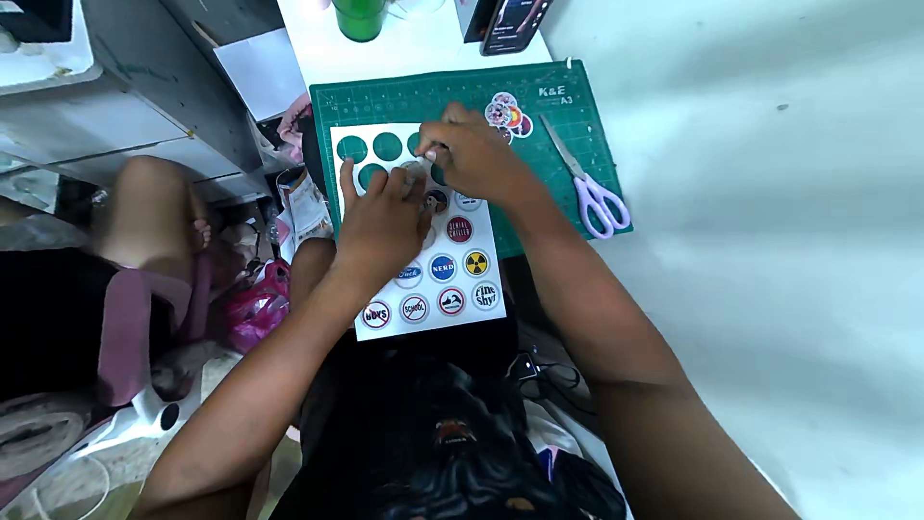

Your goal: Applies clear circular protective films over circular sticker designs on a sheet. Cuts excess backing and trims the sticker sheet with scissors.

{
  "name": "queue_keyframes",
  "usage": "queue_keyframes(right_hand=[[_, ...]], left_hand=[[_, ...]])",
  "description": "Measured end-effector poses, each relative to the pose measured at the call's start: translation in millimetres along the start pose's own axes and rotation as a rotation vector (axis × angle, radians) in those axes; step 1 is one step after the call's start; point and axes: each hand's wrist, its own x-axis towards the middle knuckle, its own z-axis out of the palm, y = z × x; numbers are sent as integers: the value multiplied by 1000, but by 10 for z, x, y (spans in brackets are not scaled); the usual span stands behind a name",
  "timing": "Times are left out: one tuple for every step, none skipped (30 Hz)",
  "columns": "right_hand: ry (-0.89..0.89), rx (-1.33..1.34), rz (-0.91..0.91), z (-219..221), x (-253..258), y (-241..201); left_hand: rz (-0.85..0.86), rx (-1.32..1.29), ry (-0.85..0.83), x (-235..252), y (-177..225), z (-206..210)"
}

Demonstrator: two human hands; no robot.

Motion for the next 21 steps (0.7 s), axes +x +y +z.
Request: queue_keyframes(right_hand=[[1,-2,0,-1,5,2],[0,-1,1,2,5,-2],[-3,-3,0,8,4,-8],[1,-7,-8,14,14,-9],[9,-5,-19,22,23,-11],[14,-3,-26,25,29,-6],[14,-4,-34,25,28,3],[16,1,-41,27,21,11],[14,3,-45,25,18,15],[13,10,-49,19,21,19],[9,11,-48,18,23,20],[5,11,-42,20,27,18],[0,9,-37,19,33,16],[-5,6,-32,17,35,12],[-6,3,-29,17,35,11],[-5,6,-30,21,32,16],[-3,12,-37,26,31,25],[-1,13,-45,28,37,34],[-1,11,-48,31,42,39],[-1,8,-51,27,48,40],[-5,-1,-47,16,49,33]], left_hand=[[30,-25,29,21,-63,-29],[48,-36,50,62,-119,-44],[60,-41,67,115,-175,-47],[64,-47,70,171,-223,-59],[60,-48,51,221,-262,-87],[51,-46,17,266,-292,-127],[36,-43,-10,300,-310,-159],[4,-42,-29,327,-315,-190],[-42,-47,-43,353,-315,-221],[-96,-57,-56,378,-311,-246],[-143,-63,-59,396,-307,-255],[-184,-67,-53,411,-302,-253],[-210,-73,-36,424,-300,-239],[-229,-82,-18,433,-301,-222],[-243,-100,-3,442,-304,-206],[-251,-130,11,449,-307,-194],[-255,-162,23,454,-307,-187],[-249,-186,29,462,-312,-180],[-234,-194,35,473,-323,-162],[-201,-189,41,483,-340,-143],[-162,-180,40,492,-361,-121]])
